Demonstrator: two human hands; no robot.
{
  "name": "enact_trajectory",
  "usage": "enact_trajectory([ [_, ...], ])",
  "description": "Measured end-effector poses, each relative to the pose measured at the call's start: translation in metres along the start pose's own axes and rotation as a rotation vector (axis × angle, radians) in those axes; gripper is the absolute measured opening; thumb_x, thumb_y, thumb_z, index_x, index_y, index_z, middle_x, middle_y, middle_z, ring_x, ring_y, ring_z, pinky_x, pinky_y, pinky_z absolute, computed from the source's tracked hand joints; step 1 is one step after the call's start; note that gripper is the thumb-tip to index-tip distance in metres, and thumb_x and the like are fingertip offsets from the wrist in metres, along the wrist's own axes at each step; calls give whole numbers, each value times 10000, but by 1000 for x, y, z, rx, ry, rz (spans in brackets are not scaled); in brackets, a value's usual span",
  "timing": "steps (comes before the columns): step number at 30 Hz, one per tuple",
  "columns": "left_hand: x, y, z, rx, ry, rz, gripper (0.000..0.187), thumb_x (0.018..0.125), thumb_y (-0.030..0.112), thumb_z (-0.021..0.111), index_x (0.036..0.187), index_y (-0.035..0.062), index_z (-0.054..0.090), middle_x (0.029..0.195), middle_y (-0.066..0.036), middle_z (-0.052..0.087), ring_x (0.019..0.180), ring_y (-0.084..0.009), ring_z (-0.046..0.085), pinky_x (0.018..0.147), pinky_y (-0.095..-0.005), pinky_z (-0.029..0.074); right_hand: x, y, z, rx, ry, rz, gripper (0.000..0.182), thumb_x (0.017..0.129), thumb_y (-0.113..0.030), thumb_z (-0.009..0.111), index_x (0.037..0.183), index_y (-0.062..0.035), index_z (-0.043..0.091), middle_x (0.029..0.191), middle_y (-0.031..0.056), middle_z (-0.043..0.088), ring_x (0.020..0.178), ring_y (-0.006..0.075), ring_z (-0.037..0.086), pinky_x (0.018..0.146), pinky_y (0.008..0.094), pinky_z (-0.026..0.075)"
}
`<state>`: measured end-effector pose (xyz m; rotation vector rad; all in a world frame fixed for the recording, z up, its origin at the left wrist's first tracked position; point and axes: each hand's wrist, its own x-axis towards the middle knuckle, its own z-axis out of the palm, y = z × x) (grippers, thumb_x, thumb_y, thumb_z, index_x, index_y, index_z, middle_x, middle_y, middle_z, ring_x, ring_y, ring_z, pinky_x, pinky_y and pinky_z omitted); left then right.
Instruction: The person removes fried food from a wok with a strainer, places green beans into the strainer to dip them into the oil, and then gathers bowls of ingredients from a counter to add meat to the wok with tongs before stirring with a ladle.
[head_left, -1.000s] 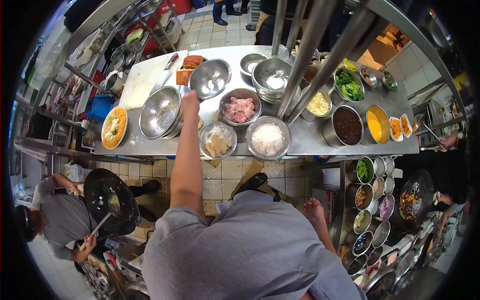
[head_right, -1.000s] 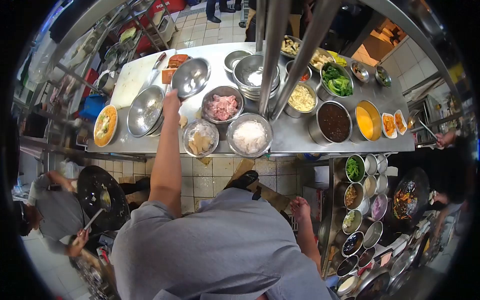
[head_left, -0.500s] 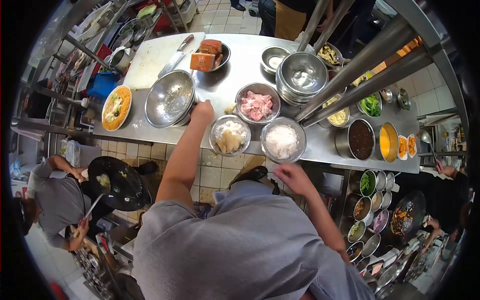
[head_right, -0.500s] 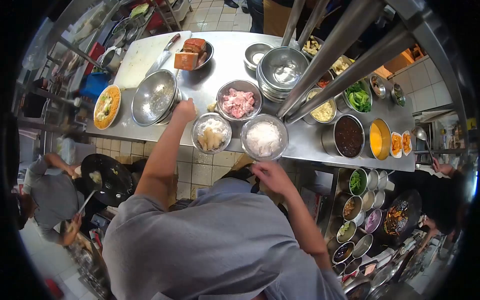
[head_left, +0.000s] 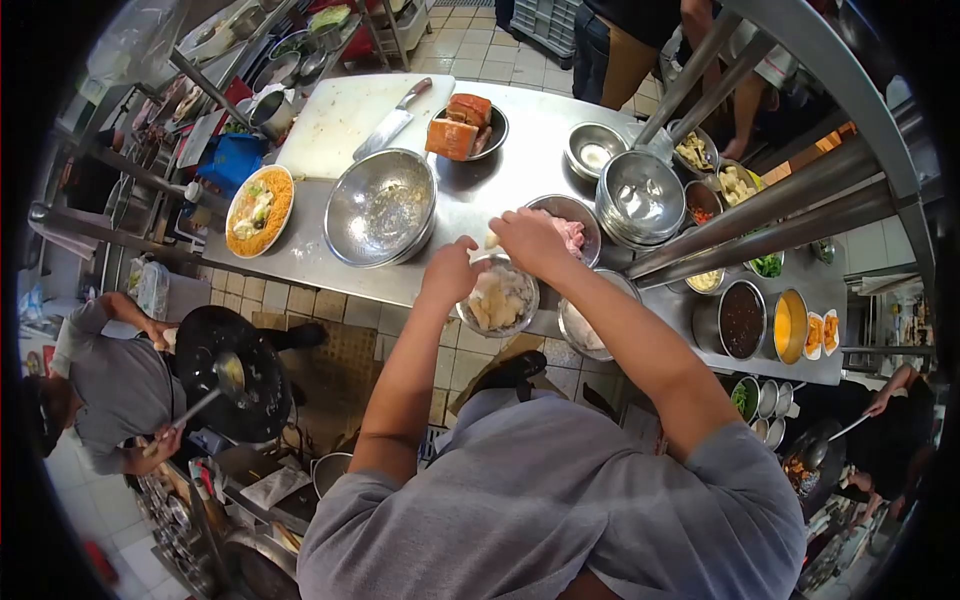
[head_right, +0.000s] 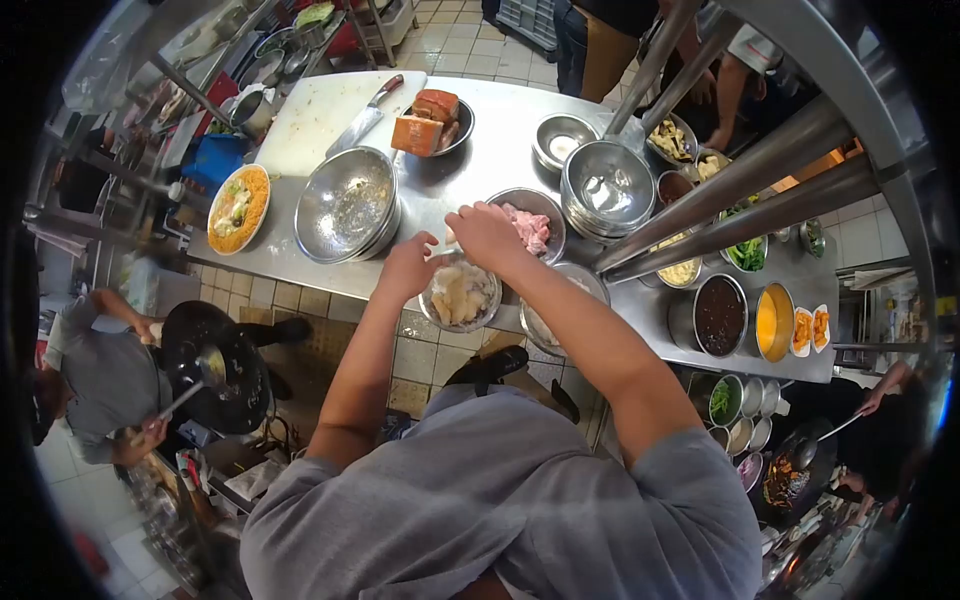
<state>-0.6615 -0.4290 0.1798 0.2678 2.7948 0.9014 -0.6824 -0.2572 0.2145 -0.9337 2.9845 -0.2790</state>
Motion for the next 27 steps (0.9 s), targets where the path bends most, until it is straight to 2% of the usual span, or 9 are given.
enact_trajectory([
  [3, 32, 12, -4, -99, 161, 42, 299, 772, 235, 613, 1005, 78, 510, 802, -124, 607, 707, -274, 585, 616, -357, 464, -30, -6, 4, 235, 14, 222, 205, 724, -142, 571, 910, -67, 525, 864, 104, 550, 868, 291, 549, 704, 399, 454],
  [9, 174, -5, 48, -1912, 138, -662, 137, 818, 186, 584, 861, 100, 486, 634, -18, 525, 549, -111, 519, 456, -222, 408, -102, -17, 3, 443, 161, 345, 302, 727, -186, 623, 972, -49, 511, 901, 129, 534, 841, 308, 553, 717, 389, 452],
  [17, 198, -16, 79, -1860, 353, -432, 66, 846, 157, 532, 883, 103, 537, 672, -22, 523, 535, -90, 448, 435, -204, 389, -227, -22, 0, 766, 245, 554, 214, 738, -176, 616, 876, -35, 532, 803, 119, 577, 769, 289, 561, 687, 363, 443],
  [21, 151, -47, 84, -1903, -42, -500, 68, 839, 61, 482, 842, 3, 517, 682, -59, 504, 575, -137, 478, 516, -213, 434, -307, -43, -5, 878, 404, 922, 200, 767, -187, 591, 909, -50, 564, 822, 101, 600, 760, 253, 579, 681, 346, 465],
  [22, 163, -83, 93, -1985, -246, -245, 62, 847, 40, 445, 884, 24, 492, 702, -66, 505, 613, -158, 485, 543, -234, 428, -327, -48, 4, 885, 445, 980, 198, 775, -195, 586, 912, -54, 566, 826, 94, 604, 761, 234, 582, 684, 340, 469],
  [23, 98, -2, 64, -1743, -343, -415, 87, 843, 54, 459, 868, 32, 539, 743, -59, 540, 658, -161, 521, 599, -248, 446, -354, -56, 13, 882, 503, 1067, 196, 784, -203, 580, 915, -58, 569, 831, 87, 607, 761, 216, 585, 687, 333, 473],
  [24, 157, -89, 85, -1846, -632, -438, 168, 811, 53, 498, 973, 16, 515, 873, -99, 575, 750, -186, 552, 644, -288, 464, -378, -69, 24, 949, 639, 1107, 202, 789, -217, 578, 916, -60, 571, 834, 79, 610, 757, 200, 585, 686, 323, 470],
  [25, 85, 11, 51, -1573, -329, -590, 143, 859, 88, 414, 736, 82, 486, 691, -17, 492, 595, -119, 467, 521, -229, 415, -396, -81, 38, 995, 795, 1147, 209, 794, -232, 576, 917, -63, 573, 838, 71, 612, 754, 184, 584, 685, 313, 468],
  [27, 63, 39, 34, -1455, -555, -377, 132, 866, 131, 432, 940, 32, 479, 724, -32, 524, 561, -82, 441, 489, -203, 379, -434, -115, 99, 983, 1094, 1344, 208, 807, -253, 559, 880, -59, 576, 818, 60, 608, 729, 170, 568, 664, 300, 457],
])
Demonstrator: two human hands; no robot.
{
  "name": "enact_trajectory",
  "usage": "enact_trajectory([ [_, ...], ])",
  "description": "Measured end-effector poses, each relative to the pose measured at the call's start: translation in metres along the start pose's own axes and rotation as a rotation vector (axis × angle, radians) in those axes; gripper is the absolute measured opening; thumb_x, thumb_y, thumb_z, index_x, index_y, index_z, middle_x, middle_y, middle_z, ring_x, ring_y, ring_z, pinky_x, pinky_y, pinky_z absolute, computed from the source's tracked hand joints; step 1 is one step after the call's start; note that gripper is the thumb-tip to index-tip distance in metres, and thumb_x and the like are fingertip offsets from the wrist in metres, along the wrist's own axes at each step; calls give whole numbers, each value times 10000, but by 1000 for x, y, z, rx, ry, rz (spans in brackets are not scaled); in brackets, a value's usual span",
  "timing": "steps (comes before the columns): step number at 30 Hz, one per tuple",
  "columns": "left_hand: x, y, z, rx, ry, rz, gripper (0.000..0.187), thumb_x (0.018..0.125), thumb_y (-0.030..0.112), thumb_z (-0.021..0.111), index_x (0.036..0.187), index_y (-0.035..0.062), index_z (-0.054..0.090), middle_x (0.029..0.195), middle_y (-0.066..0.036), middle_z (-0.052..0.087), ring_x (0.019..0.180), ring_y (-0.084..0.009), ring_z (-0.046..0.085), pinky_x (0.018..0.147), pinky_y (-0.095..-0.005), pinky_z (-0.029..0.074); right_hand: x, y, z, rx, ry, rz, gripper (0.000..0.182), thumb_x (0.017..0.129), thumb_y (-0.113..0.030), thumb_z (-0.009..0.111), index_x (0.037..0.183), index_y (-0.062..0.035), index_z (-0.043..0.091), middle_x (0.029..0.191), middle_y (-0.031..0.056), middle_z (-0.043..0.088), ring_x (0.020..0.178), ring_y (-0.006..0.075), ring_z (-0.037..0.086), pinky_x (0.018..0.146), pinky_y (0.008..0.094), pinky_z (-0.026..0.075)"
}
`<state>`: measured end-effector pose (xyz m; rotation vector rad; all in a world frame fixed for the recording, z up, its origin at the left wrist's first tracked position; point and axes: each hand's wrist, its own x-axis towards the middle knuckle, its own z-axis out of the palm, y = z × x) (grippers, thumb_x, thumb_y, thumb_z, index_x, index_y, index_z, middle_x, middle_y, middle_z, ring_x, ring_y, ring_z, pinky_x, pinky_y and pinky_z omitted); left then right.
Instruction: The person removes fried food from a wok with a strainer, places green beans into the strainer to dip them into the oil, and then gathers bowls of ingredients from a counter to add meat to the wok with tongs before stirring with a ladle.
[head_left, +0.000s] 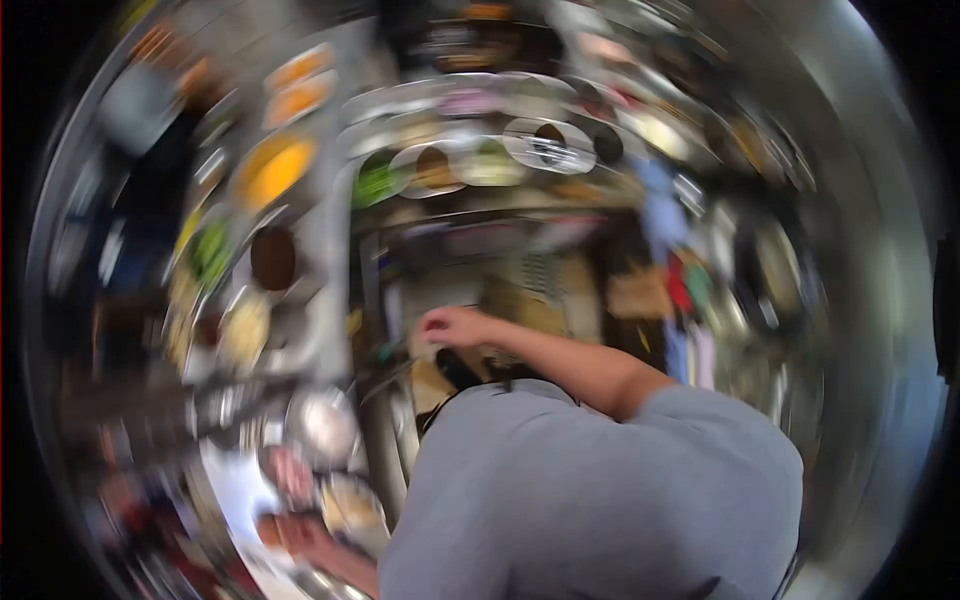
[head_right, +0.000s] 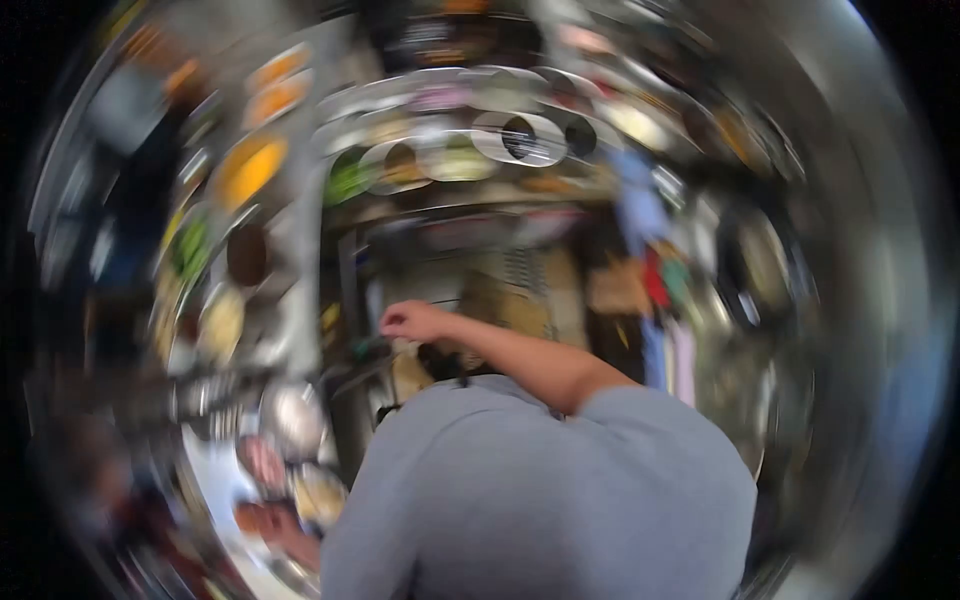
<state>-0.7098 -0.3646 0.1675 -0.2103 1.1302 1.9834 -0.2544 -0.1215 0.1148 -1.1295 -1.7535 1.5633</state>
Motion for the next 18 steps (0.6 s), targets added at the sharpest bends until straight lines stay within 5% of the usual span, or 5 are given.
enact_trajectory([
  [4, -75, -55, 152, -82, -253, -176, 313, 880, 234, 465, 1119, 34, 496, 806, -58, 479, 637, -147, 441, 538, -255, 423, -140, 144, -44, 570, 502, 549, 145, 783, -215, 562, 801, -72, 558, 647, 11, 537, 524, 106, 480, 458, 244, 368],
  [6, -77, -114, 208, 184, -891, -398, 391, 904, 205, 374, 1228, -13, 385, 847, -56, 585, 495, -35, 364, 424, -170, 291, -217, 208, -64, 977, 842, 769, 137, 755, -221, 568, 725, -98, 516, 584, 14, 488, 468, 122, 457, 372, 254, 312],
  [9, -122, -232, 281, 399, -779, -687, 375, 895, 167, 373, 1250, 44, 356, 850, -84, 539, 530, -92, 432, 452, -229, 352, -286, 240, -133, 924, 1865, 706, 127, 751, -227, 568, 786, -118, 513, 612, 14, 501, 515, 132, 466, 463, 279, 377],
  [14, -183, -439, 307, 1044, -1137, -985, 403, 835, 239, 480, 1220, 141, 413, 1164, -53, 507, 942, -154, 478, 791, -311, 359, -272, 262, -193, 1301, 1529, 314, 235, 862, -278, 446, 782, -62, 492, 576, 24, 507, 440, 130, 445, 335, 259, 318],
  [18, -222, -605, 279, 1509, -1866, -450, 396, 826, 272, 498, 1139, 29, 504, 1127, -84, 525, 1018, -173, 482, 826, -294, 376, -239, 139, -144, 1115, 1685, 476, 216, 892, -225, 376, 991, -44, 438, 636, 66, 568, 431, 126, 499, 361, 235, 364],
])
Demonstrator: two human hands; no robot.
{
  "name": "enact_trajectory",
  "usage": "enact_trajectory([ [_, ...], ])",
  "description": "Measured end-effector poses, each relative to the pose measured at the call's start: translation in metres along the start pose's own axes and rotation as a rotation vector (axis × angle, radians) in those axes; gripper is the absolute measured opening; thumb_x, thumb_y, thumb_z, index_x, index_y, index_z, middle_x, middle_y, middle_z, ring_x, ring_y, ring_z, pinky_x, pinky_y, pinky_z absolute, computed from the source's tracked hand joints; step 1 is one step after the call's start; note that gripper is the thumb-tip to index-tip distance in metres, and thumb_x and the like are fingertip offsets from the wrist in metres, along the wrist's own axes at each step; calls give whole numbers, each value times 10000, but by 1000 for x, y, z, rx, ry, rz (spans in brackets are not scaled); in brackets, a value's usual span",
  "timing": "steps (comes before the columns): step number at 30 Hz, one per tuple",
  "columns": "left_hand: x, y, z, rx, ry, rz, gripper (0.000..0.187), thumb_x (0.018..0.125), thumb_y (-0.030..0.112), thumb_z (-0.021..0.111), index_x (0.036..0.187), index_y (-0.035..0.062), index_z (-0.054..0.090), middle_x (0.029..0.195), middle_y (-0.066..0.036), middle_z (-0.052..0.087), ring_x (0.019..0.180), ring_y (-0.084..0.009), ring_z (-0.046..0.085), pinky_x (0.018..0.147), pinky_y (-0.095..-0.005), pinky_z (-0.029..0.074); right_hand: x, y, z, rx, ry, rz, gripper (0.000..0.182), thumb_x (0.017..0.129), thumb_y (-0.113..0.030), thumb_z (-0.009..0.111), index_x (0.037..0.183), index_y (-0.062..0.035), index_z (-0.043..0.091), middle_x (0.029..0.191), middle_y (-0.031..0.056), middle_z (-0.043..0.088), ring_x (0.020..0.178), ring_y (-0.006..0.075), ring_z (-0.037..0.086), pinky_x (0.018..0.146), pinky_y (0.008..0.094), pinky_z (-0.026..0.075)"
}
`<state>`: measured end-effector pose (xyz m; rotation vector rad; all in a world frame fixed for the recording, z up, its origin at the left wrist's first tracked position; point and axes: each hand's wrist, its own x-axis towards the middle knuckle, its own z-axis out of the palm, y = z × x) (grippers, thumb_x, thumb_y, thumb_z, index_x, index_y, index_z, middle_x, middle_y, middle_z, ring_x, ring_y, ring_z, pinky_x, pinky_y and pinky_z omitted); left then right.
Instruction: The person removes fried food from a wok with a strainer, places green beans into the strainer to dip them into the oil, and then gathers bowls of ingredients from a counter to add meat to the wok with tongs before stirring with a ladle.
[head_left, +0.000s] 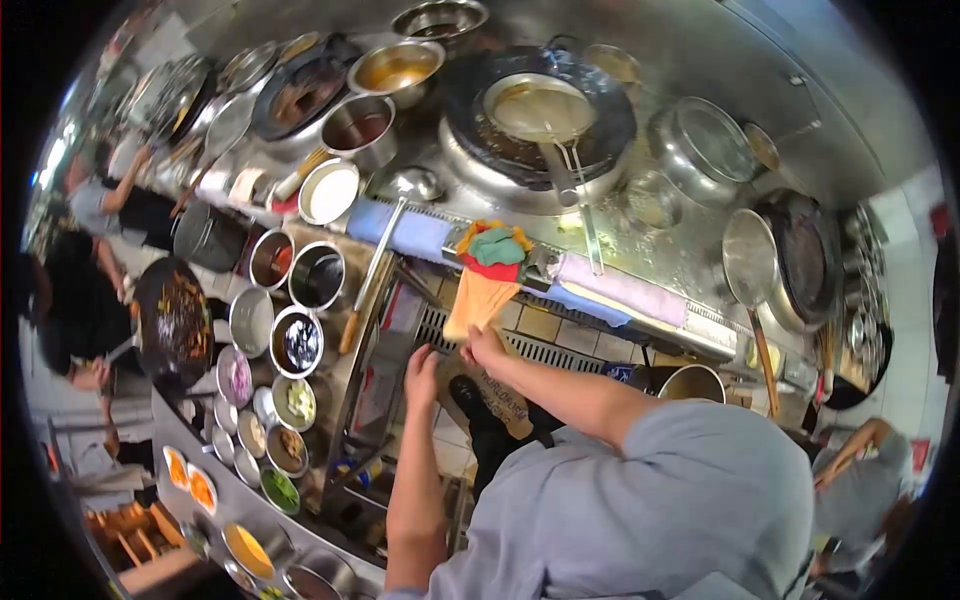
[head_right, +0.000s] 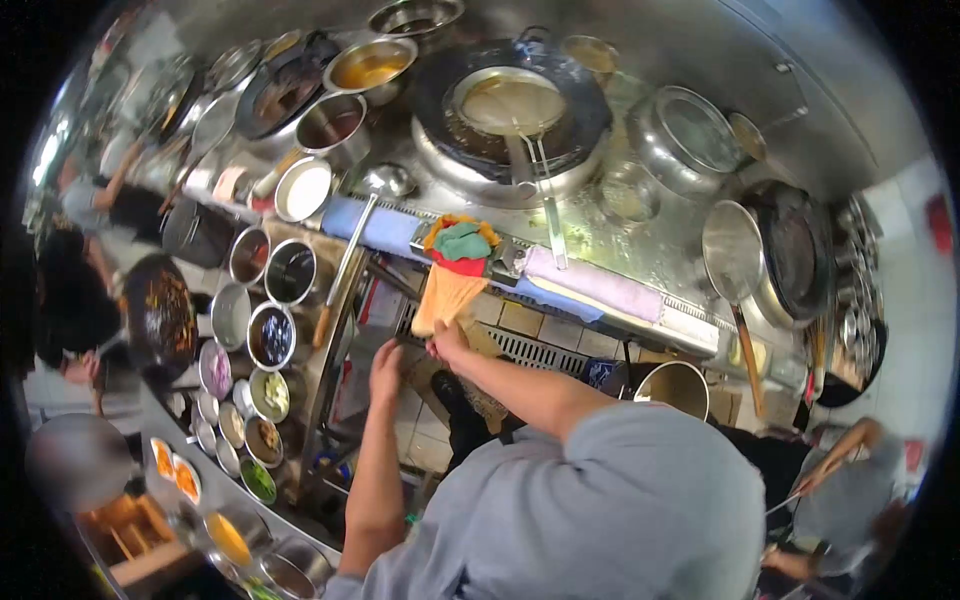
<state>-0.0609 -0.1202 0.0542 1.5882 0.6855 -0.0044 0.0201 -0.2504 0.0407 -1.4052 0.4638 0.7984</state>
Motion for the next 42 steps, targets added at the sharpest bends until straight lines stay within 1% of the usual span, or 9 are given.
enact_trajectory([
  [6, 60, 17, 107, -6, -446, -208, 418, 807, 307, 461, 946, -76, 553, 817, -170, 613, 681, -252, 578, 634, -352, 439, -84, -64, -54, -603, -339, 45, 226, 864, -130, 403, 1067, -35, 438, 715, 74, 595, 549, 131, 566, 467, 257, 452],
  [10, 64, -10, 91, 447, -234, 115, 478, 818, 370, 436, 874, -86, 567, 809, -243, 595, 708, -345, 587, 648, -404, 442, -112, -109, -117, -483, 212, -555, 231, 857, -151, 459, 1045, -28, 514, 705, 55, 591, 580, 116, 550, 565, 267, 470],
  [15, 94, -20, 71, 854, -383, 17, 671, 795, 543, 402, 950, -92, 553, 871, -306, 564, 907, -401, 548, 782, -449, 413, -89, -134, -168, -845, 1089, -939, 287, 777, -171, 556, 1030, -65, 471, 930, 200, 532, 844, 362, 551, 713, 401, 456],
  [17, 88, -1, 80, 961, -149, 107, 667, 796, 545, 411, 996, -77, 542, 930, -299, 557, 949, -391, 532, 809, -435, 404, -70, -141, -167, -826, 950, -841, 298, 774, -142, 544, 1038, -60, 436, 962, 219, 501, 878, 391, 530, 736, 425, 447],
  [20, 91, 74, 122, 638, -370, 351, 656, 808, 526, 444, 1160, -27, 458, 1153, -241, 491, 1100, -339, 454, 896, -391, 358, -47, -177, -177, -886, 782, -716, 313, 767, -79, 505, 1053, -44, 383, 989, 254, 477, 911, 429, 510, 768, 462, 434],
  [23, 66, 184, 190, -376, -735, -269, 615, 831, 410, 491, 1235, -23, 327, 1153, -175, 485, 1084, -264, 458, 881, -404, 386, -64, -236, -177, -974, 782, -720, 307, 749, 7, 435, 1048, -9, 368, 977, 285, 493, 898, 450, 515, 777, 495, 418],
  [27, 100, 251, 256, -1014, -723, -606, 237, 850, 219, 445, 865, -17, 426, 802, -143, 523, 689, -204, 538, 618, -297, 491, -80, -293, -192, -945, 782, -922, 306, 772, -24, 415, 1077, 0, 402, 872, 292, 549, 831, 439, 534, 751, 478, 418],
  [31, 131, 258, 277, -1199, -830, -743, 155, 819, 67, 394, 666, 56, 373, 538, -6, 398, 438, -91, 424, 398, -208, 402, -129, -319, -197, -879, 769, -1000, 288, 772, -43, 438, 1056, -7, 475, 874, 269, 572, 858, 407, 546, 756, 455, 425],
  [42, 67, 292, 261, -1134, -870, -484, 159, 797, 34, 434, 642, 54, 402, 561, 1, 413, 466, -71, 418, 438, -202, 399, -117, -367, -190, -834, 888, -1080, 216, 765, -50, 456, 951, -18, 561, 849, 238, 581, 851, 385, 550, 753, 444, 433],
])
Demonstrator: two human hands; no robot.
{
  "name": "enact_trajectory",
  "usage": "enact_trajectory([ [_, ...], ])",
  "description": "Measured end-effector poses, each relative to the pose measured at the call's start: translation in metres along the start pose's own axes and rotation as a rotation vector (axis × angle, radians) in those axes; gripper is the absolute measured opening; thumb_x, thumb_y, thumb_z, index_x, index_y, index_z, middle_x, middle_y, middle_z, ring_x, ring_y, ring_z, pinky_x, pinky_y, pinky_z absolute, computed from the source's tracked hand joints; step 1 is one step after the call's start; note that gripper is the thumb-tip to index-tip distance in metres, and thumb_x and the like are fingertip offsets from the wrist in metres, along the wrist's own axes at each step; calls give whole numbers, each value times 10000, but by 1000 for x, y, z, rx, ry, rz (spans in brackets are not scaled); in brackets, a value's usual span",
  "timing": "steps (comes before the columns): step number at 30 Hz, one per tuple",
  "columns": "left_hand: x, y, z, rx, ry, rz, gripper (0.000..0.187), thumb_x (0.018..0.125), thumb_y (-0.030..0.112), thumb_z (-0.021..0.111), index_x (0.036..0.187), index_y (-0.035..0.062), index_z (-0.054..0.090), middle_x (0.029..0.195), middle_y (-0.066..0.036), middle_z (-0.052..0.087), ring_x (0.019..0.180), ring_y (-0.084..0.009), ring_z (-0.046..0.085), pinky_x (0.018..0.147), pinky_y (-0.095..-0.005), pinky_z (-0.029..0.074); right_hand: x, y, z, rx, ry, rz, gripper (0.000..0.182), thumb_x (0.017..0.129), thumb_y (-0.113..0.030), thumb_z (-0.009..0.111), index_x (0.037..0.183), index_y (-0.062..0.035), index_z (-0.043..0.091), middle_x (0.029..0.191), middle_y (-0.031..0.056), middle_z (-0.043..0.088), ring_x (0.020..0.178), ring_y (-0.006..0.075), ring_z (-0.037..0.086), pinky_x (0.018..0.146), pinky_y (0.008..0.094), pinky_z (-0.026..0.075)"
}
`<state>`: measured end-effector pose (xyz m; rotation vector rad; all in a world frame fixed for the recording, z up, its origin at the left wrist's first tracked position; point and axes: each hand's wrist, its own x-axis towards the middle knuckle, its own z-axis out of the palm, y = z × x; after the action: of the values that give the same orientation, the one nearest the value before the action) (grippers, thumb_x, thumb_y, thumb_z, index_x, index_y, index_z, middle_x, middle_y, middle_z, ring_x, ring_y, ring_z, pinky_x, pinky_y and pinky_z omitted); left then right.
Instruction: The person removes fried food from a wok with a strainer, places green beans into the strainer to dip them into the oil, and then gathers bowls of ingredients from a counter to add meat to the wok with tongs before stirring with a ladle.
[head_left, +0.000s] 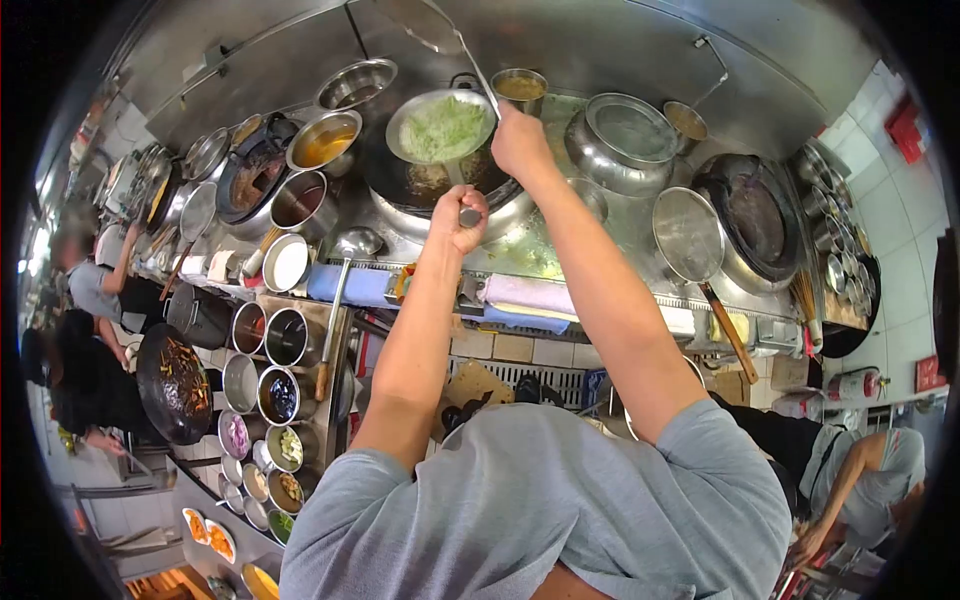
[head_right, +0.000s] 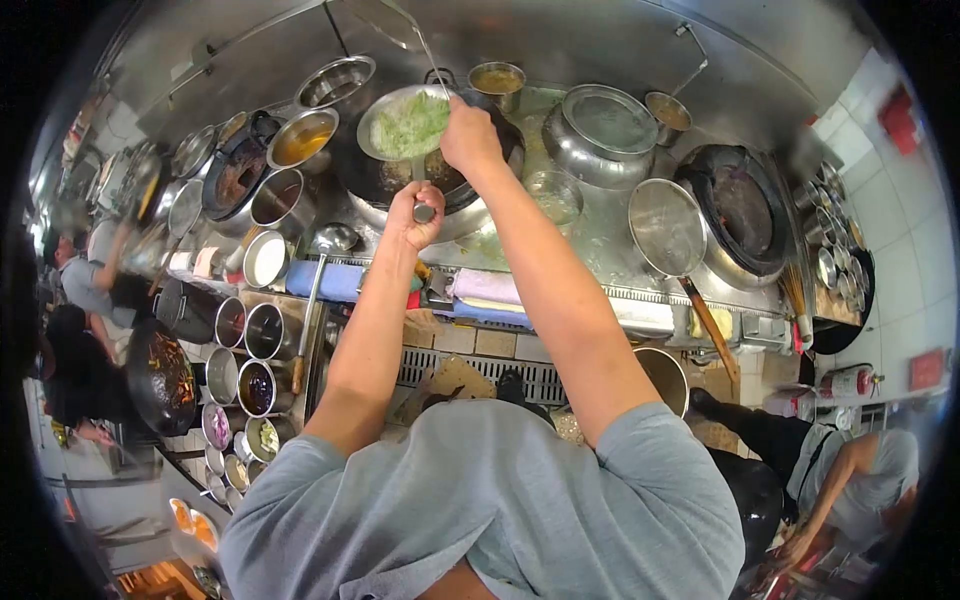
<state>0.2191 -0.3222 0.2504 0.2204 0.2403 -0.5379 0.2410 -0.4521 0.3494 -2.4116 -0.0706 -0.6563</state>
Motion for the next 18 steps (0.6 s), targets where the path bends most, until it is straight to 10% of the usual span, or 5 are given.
enact_trajectory([
  [18, -31, 13, -25, -95, -32, -167, 157, 795, 41, 466, 646, 56, 416, 584, 9, 420, 490, -69, 427, 464, -199, 391, -34, 6, 35, 47, 65, -36, 159, 746, -37, 446, 865, -26, 550, 750, 261, 565, 756, 412, 554, 678, 472, 441],
])
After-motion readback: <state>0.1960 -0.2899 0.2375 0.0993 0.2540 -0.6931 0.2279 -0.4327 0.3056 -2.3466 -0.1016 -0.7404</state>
